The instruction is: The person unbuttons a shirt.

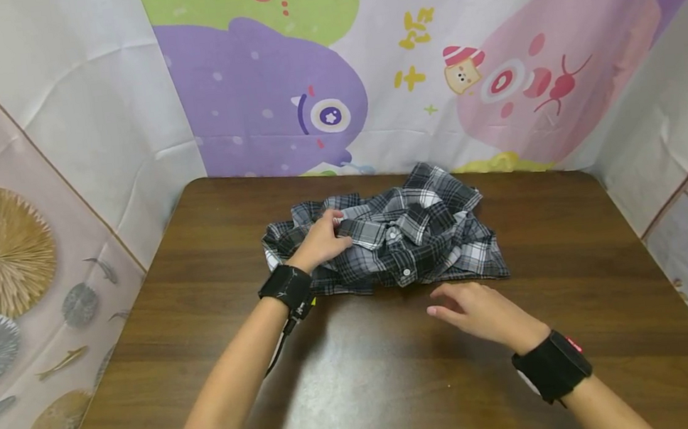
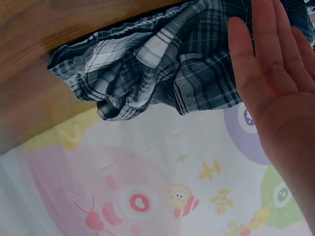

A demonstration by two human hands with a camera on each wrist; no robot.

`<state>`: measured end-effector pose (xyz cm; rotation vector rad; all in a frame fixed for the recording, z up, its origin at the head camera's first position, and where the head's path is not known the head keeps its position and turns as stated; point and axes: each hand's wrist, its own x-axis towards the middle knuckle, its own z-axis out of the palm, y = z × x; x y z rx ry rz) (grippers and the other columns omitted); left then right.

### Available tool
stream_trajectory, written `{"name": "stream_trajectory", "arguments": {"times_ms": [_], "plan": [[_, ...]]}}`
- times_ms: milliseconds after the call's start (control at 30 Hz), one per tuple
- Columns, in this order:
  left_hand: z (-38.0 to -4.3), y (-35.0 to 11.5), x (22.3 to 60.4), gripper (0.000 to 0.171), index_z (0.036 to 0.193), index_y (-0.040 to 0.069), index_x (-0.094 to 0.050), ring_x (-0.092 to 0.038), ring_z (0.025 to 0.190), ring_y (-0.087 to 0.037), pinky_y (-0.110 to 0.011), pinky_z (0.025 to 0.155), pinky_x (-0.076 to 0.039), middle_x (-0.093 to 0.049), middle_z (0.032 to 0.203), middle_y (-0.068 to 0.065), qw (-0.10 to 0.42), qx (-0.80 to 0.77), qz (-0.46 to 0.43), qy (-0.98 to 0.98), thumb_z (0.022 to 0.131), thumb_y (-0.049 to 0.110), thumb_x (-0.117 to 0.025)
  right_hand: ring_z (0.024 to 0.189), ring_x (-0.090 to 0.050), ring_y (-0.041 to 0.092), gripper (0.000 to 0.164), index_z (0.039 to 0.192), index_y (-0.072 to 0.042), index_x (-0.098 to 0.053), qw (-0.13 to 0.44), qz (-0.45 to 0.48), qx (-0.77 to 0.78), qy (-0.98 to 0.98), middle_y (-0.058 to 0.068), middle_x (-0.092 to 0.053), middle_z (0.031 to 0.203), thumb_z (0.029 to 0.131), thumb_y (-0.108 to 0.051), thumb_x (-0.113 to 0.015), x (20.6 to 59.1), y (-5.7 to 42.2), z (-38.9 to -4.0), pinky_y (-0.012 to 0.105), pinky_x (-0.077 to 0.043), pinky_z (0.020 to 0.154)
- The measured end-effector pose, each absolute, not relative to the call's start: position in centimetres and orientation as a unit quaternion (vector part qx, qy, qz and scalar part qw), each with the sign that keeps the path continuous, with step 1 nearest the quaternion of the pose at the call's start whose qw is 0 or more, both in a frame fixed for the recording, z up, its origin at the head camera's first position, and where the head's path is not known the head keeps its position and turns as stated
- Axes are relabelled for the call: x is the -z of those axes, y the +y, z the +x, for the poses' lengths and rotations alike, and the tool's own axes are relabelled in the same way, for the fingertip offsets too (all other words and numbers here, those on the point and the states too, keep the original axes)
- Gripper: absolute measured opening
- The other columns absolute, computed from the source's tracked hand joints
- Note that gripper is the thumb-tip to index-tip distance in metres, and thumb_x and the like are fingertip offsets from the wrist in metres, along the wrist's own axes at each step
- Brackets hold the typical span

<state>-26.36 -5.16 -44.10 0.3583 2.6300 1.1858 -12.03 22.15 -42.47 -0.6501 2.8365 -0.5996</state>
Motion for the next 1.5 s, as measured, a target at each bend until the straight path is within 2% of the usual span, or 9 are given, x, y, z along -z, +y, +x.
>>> {"name": "stream_trajectory", "arguments": {"times_ms": [200, 400, 467, 533, 633, 700, 900, 1133, 1500], "plan": [[-26.3, -5.0, 44.0, 0.066, 0.141, 0.002, -0.029, -0.052, 0.099, -0.03, -0.04, 0.083, -0.044, -0.053, 0.112, -0.02, 0.16, -0.415, 0.079, 0.892, 0.086, 0.019, -0.061, 0.082, -0.063, 0.016, 0.04, 0.11, -0.007, -0.064, 0.084, -0.223, 0.204, 0.95, 0.002, -0.068, 0.095, 0.092, -0.042, -0.055, 42.6, 22.1, -12.1, 0.035, -0.05, 0.071], [-26.3, -4.8, 43.8, 0.054, 0.133, -0.001, -0.046, -0.056, 0.091, -0.023, -0.03, 0.074, -0.046, -0.059, 0.112, -0.017, 0.162, -0.399, 0.084, 0.898, 0.084, 0.018, -0.063, 0.083, -0.063, 0.015, 0.039, 0.11, -0.007, -0.064, 0.087, -0.227, 0.21, 0.947, 0.002, -0.068, 0.096, 0.092, -0.041, -0.055, 42.8, 21.8, -12.2, 0.034, -0.05, 0.072], [-26.2, -4.8, 43.5, 0.038, 0.116, -0.001, -0.056, -0.054, 0.078, -0.019, -0.027, 0.067, -0.044, -0.06, 0.096, -0.012, 0.151, -0.406, 0.084, 0.897, 0.083, 0.017, -0.063, 0.083, -0.063, 0.015, 0.038, 0.11, -0.007, -0.064, 0.085, -0.23, 0.213, 0.946, 0.002, -0.068, 0.097, 0.092, -0.04, -0.055, 42.8, 21.8, -12.3, 0.035, -0.05, 0.073], [-26.1, -4.7, 43.2, 0.015, 0.09, 0.003, -0.055, -0.043, 0.063, -0.015, -0.026, 0.06, -0.036, -0.05, 0.075, -0.005, 0.135, -0.422, 0.085, 0.893, 0.082, 0.014, -0.062, 0.085, -0.064, 0.017, 0.037, 0.11, -0.007, -0.065, 0.082, -0.232, 0.214, 0.945, 0.003, -0.068, 0.098, 0.092, -0.038, -0.055, 42.7, 21.8, -12.4, 0.035, -0.05, 0.073], [-25.8, -4.6, 42.5, 0.029, 0.072, 0.01, -0.032, -0.026, 0.054, -0.014, -0.027, 0.058, -0.026, -0.027, 0.063, -0.001, 0.104, -0.44, 0.1, 0.886, 0.082, 0.009, -0.059, 0.084, -0.063, 0.016, 0.035, 0.109, -0.008, -0.065, 0.082, -0.231, 0.208, 0.947, 0.002, -0.068, 0.097, 0.092, -0.037, -0.055, 42.6, 21.8, -12.5, 0.035, -0.05, 0.072], [-25.6, -4.6, 42.1, 0.032, 0.072, 0.01, -0.026, -0.024, 0.056, -0.016, -0.029, 0.061, -0.024, -0.024, 0.064, -0.002, 0.085, -0.441, 0.119, 0.886, 0.083, 0.007, -0.056, 0.085, -0.063, 0.016, 0.034, 0.11, -0.008, -0.065, 0.085, -0.229, 0.207, 0.947, 0.003, -0.068, 0.098, 0.092, -0.036, -0.055, 42.5, 21.9, -12.5, 0.036, -0.05, 0.073], [-24.5, -4.5, 40.7, 0.009, 0.093, 0.006, -0.05, -0.041, 0.084, -0.023, -0.034, 0.075, -0.032, -0.049, 0.089, -0.008, 0.017, -0.432, 0.188, 0.882, 0.085, 0.005, -0.053, 0.088, -0.064, 0.017, 0.033, 0.112, -0.006, -0.064, 0.082, -0.226, 0.214, 0.947, 0.006, -0.068, 0.102, 0.093, -0.033, -0.055, 42.5, 22.1, -12.7, 0.038, -0.051, 0.076], [-23.5, -4.6, 38.8, 0.014, 0.097, 0.01, -0.041, -0.036, 0.06, -0.018, -0.03, 0.064, -0.031, -0.048, 0.081, -0.006, -0.035, -0.49, 0.242, 0.837, 0.088, 0.0, -0.046, 0.084, -0.063, 0.014, 0.03, 0.111, -0.006, -0.064, 0.08, -0.221, 0.247, 0.94, 0.003, -0.068, 0.097, 0.094, -0.029, -0.055, 42.4, 22.7, -13.2, 0.034, -0.051, 0.073], [-22.3, -4.9, 36.4, 0.022, 0.097, 0.007, -0.038, -0.044, 0.079, -0.02, -0.032, 0.077, -0.035, -0.052, 0.1, -0.011, -0.102, -0.499, 0.303, 0.806, 0.08, -0.006, -0.044, 0.066, -0.057, 0.008, 0.015, 0.093, -0.008, -0.058, 0.038, -0.182, 0.316, 0.93, 0.0, -0.065, 0.075, 0.093, -0.022, -0.057, 41.3, 23.7, -14.9, 0.024, -0.046, 0.059]]}}
